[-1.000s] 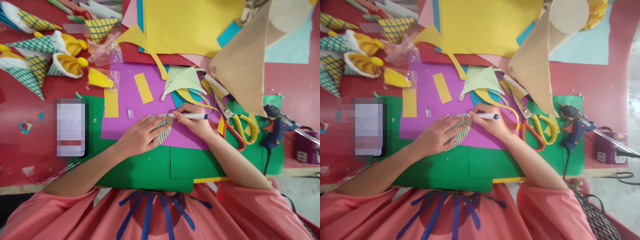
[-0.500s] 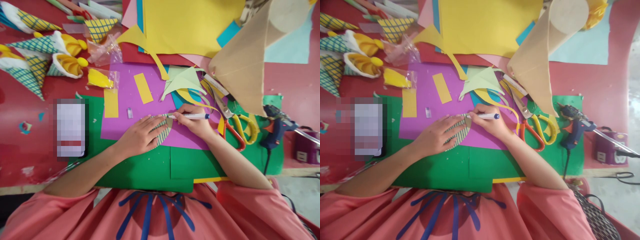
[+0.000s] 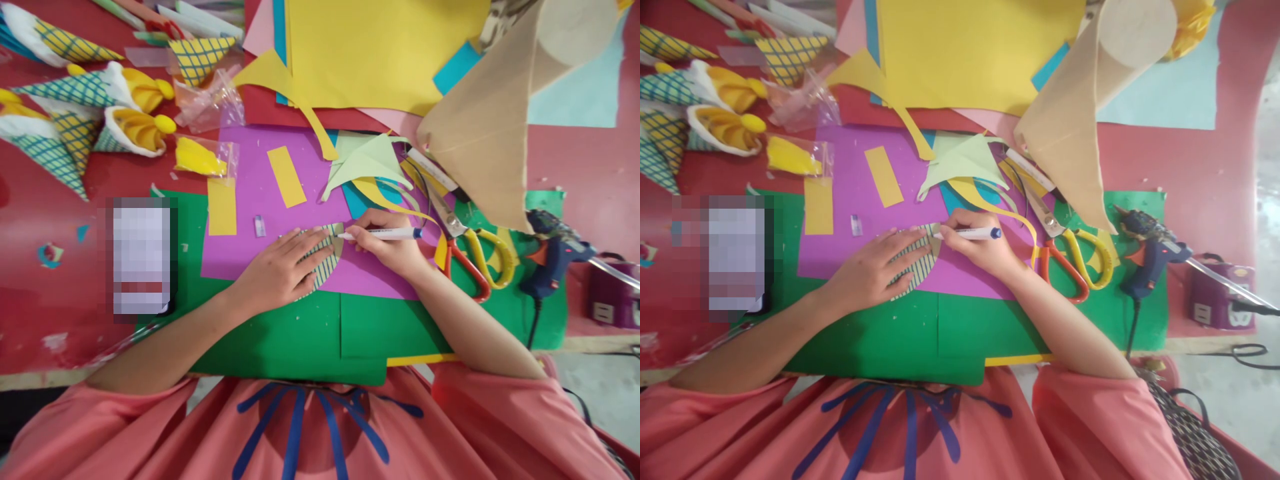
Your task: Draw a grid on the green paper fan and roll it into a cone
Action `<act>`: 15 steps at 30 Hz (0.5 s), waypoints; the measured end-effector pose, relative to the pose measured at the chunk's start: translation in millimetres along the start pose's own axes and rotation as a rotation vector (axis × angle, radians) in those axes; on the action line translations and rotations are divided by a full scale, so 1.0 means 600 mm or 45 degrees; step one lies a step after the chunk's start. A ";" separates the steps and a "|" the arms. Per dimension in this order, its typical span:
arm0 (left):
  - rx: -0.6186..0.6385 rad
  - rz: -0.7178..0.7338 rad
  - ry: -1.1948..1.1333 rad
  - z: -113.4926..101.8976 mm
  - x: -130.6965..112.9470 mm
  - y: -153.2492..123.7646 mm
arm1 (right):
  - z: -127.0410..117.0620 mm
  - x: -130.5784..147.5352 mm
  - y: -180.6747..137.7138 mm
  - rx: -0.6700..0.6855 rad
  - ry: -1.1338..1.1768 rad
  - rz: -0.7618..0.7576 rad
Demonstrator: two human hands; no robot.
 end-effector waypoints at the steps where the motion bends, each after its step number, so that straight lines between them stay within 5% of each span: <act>1: 0.000 -0.002 -0.006 0.000 0.000 0.000 | 0.001 0.000 0.001 0.007 -0.009 -0.008; 15: 0.007 0.006 0.014 0.001 0.001 -0.001 | 0.004 0.005 0.003 0.050 -0.058 -0.023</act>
Point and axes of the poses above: each hand's wrist, its own y-axis towards the middle knuckle, its own z-axis out of the palm, x = y × z, the point moved 5 cm from there along y, towards the middle knuckle, and after that the axes turned 11 degrees about z, right-handed, at the moved point
